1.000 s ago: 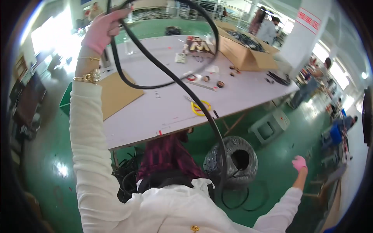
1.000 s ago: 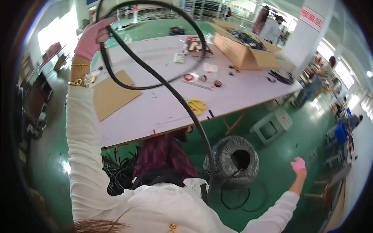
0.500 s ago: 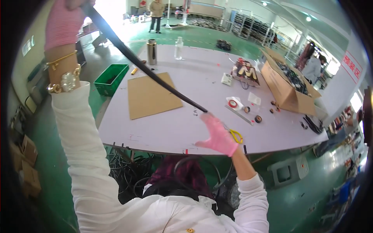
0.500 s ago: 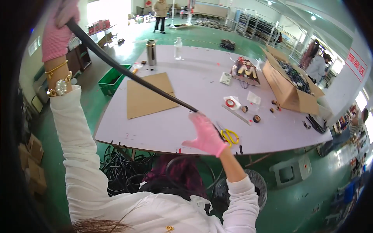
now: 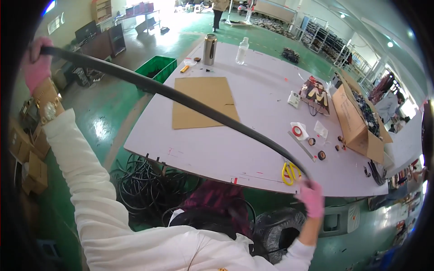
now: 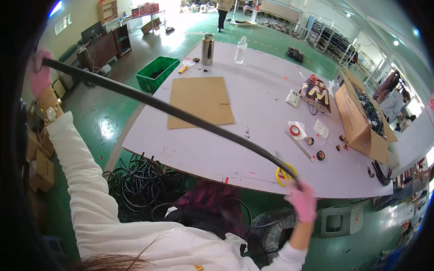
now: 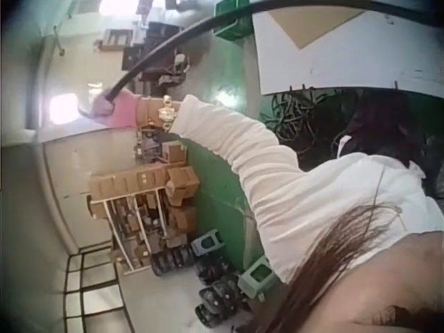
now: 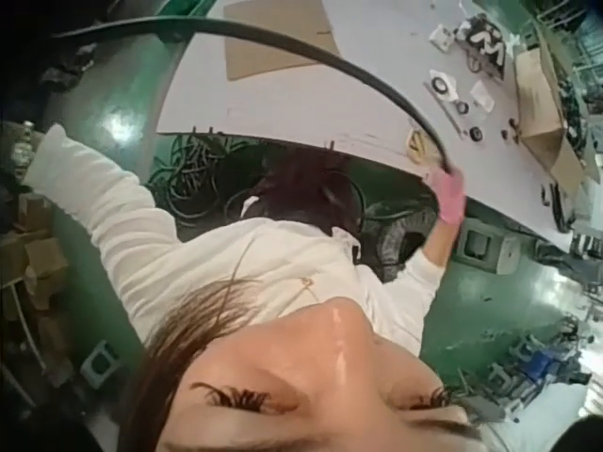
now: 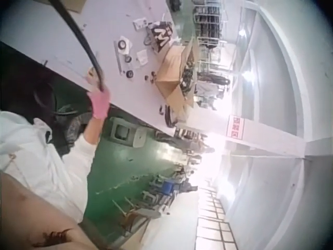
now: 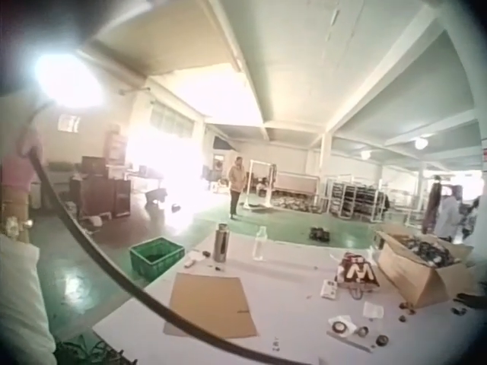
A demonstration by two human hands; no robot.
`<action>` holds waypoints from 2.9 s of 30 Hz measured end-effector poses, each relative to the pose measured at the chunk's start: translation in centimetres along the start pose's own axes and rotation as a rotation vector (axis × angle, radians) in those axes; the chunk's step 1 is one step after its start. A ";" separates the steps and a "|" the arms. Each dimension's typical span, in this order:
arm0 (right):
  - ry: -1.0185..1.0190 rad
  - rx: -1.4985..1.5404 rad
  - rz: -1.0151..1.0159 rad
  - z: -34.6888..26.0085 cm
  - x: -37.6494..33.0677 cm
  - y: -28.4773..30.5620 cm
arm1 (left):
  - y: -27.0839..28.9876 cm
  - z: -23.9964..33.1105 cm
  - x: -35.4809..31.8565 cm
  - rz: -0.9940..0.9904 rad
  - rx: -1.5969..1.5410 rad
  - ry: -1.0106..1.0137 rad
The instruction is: Cutting thick black cables or tubing into segments using scissors on a factory workbench.
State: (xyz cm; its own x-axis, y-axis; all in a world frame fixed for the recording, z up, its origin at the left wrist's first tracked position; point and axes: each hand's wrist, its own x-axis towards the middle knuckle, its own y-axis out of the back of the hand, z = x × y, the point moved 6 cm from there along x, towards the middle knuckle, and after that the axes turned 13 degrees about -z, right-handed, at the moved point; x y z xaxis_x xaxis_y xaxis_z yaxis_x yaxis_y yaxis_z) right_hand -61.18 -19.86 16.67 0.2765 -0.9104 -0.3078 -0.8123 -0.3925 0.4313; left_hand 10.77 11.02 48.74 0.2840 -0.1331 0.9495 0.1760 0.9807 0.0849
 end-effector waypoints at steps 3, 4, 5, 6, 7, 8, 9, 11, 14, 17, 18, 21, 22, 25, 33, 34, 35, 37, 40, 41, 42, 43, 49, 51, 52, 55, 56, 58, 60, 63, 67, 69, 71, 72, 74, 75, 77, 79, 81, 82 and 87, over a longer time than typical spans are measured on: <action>0.044 -0.183 0.544 3.4 -7.9 12.7 | -4.9 0.0 -8.6 -0.179 0.101 0.158; -0.064 -0.144 0.675 6.2 -9.9 16.4 | -6.0 -3.0 -11.9 -0.102 -0.586 0.377; -0.185 -0.437 0.773 8.1 -12.8 20.3 | -9.5 -6.2 -16.4 0.007 -1.309 0.592; -0.259 -0.687 0.851 11.8 -15.9 23.9 | -14.2 -4.2 -20.2 -0.146 -1.659 0.761; -0.305 -0.920 0.894 15.0 -17.6 25.8 | -16.0 -3.0 -23.5 -0.097 -1.617 0.878; -0.591 -0.897 0.706 18.0 -18.6 26.9 | -19.1 -0.5 -27.0 -0.083 -1.537 0.959; -0.692 -0.958 0.441 15.8 -15.9 23.7 | -19.3 0.0 -30.1 -0.088 -1.428 1.080; -0.587 -0.923 0.146 11.1 -13.5 16.4 | -22.0 1.6 -35.3 0.027 -1.565 1.231; 0.156 -0.848 0.107 1.1 -7.3 6.0 | -26.5 6.2 -39.4 0.095 -1.952 1.254; 0.340 -0.443 -0.109 -6.4 -0.7 -7.4 | -29.4 9.7 -41.5 0.030 -2.121 1.233; 0.469 -0.519 -0.249 -8.1 1.0 -12.3 | -29.6 11.0 -41.7 -0.006 -2.162 1.220; 0.772 -0.489 -0.484 -9.8 4.2 -23.8 | -30.4 12.7 -42.4 -0.018 -2.257 1.127; 0.508 -0.157 -0.813 -8.4 5.3 -26.7 | -30.4 12.4 -42.1 -0.020 -2.327 1.047; 0.149 0.106 -1.106 -7.1 5.9 -29.6 | -29.6 9.2 -42.1 0.109 -2.205 1.209; 0.537 -0.538 -0.619 -8.7 8.1 -28.3 | -19.1 -7.5 -45.2 0.454 -1.104 1.201; 0.535 -0.540 -0.630 -8.4 8.3 -28.5 | -18.7 -8.7 -45.7 0.460 -1.094 1.205; 0.439 -0.529 -0.608 -7.8 8.9 -28.3 | -16.6 -9.3 -44.9 0.368 -0.574 1.099; 0.345 -0.522 -0.597 -7.1 9.3 -28.7 | -14.4 -8.6 -44.2 0.269 -0.057 0.959; 0.311 -0.505 -0.612 -6.2 9.5 -29.9 | -19.3 -2.0 -40.5 -0.554 0.735 0.524; 0.308 -0.498 -0.593 -5.6 9.6 -30.4 | -21.8 -0.7 -41.9 -0.742 0.612 0.477; 0.306 -0.488 -0.577 -5.2 9.6 -30.9 | -23.6 1.0 -42.4 -0.819 0.528 0.498; 0.305 -0.499 -0.583 -5.0 9.4 -31.3 | -25.2 2.2 -42.9 -0.893 0.438 0.519; 0.497 -0.441 -0.594 -5.3 9.1 -31.6 | -25.9 -0.9 -44.6 -0.964 0.221 0.536; 0.528 -0.426 -0.632 -5.4 9.4 -31.5 | -24.9 -3.5 -43.3 -0.893 0.283 0.443; 0.555 -0.407 -0.658 -5.5 9.6 -31.6 | -24.5 -4.6 -43.0 -0.956 0.300 0.426; 0.361 -0.388 -0.741 -5.5 9.9 -31.9 | -23.5 -6.9 -42.3 -1.044 0.330 0.431; 0.367 -0.393 -0.750 -5.2 10.1 -31.9 | -23.7 -7.2 -42.5 -1.109 0.368 0.403; 0.391 -0.417 -0.755 -4.7 10.6 -32.0 | -23.8 -7.9 -42.6 -1.169 0.413 0.382; 0.477 -0.408 -0.770 -6.3 10.2 -33.4 | -23.9 -8.0 -42.4 -1.146 0.413 0.301; 0.564 -0.414 -0.782 -7.1 9.9 -34.7 | -24.4 -7.8 -42.7 -1.092 0.624 0.422; 0.433 -0.455 -0.811 -6.6 10.3 -34.8 | -24.1 -6.9 -43.8 -1.033 0.449 0.503; 0.491 -0.461 -0.825 -7.3 10.1 -35.1 | -24.0 -7.0 -43.8 -1.181 0.348 0.450; 0.550 -0.468 -0.840 -8.0 9.8 -35.4 | -23.1 -7.8 -43.1 -1.176 0.337 0.457; 0.546 -0.466 -0.844 -8.2 9.8 -35.5 | -22.7 -7.9 -42.8 -1.173 0.326 0.458; 0.545 -0.467 -0.850 -8.2 9.9 -35.6 | -22.1 -8.1 -42.6 -1.162 0.274 0.495; 0.563 -0.461 -0.838 -8.0 9.9 -35.5 | -21.9 -8.3 -42.5 -1.153 0.221 0.526; 0.583 -0.459 -0.829 -8.0 10.0 -35.5 | -21.7 -8.4 -42.7 -1.146 0.207 0.532; 0.572 -0.463 -0.825 -8.2 10.0 -35.6 | -21.5 -8.4 -42.9 -1.141 0.192 0.537; 0.543 -0.475 -0.835 -7.2 10.5 -35.3 | -21.1 -8.3 -42.8 -1.109 0.176 0.506; 0.511 -0.483 -0.843 -6.7 10.7 -35.2 | -21.0 -8.3 -42.7 -1.105 0.177 0.507; 0.552 -0.499 -0.830 -6.7 10.9 -35.2 | -21.2 -8.2 -42.9 -1.220 0.203 0.526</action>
State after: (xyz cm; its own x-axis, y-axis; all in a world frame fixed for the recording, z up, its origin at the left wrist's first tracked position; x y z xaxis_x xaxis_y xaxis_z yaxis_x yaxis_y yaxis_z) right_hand -26.12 -16.81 3.85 0.9291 -0.2254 -0.2933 -0.0059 -0.8018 0.5975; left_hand 2.59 -5.20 3.69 0.3806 -0.9247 0.0121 0.4453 0.1947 0.8740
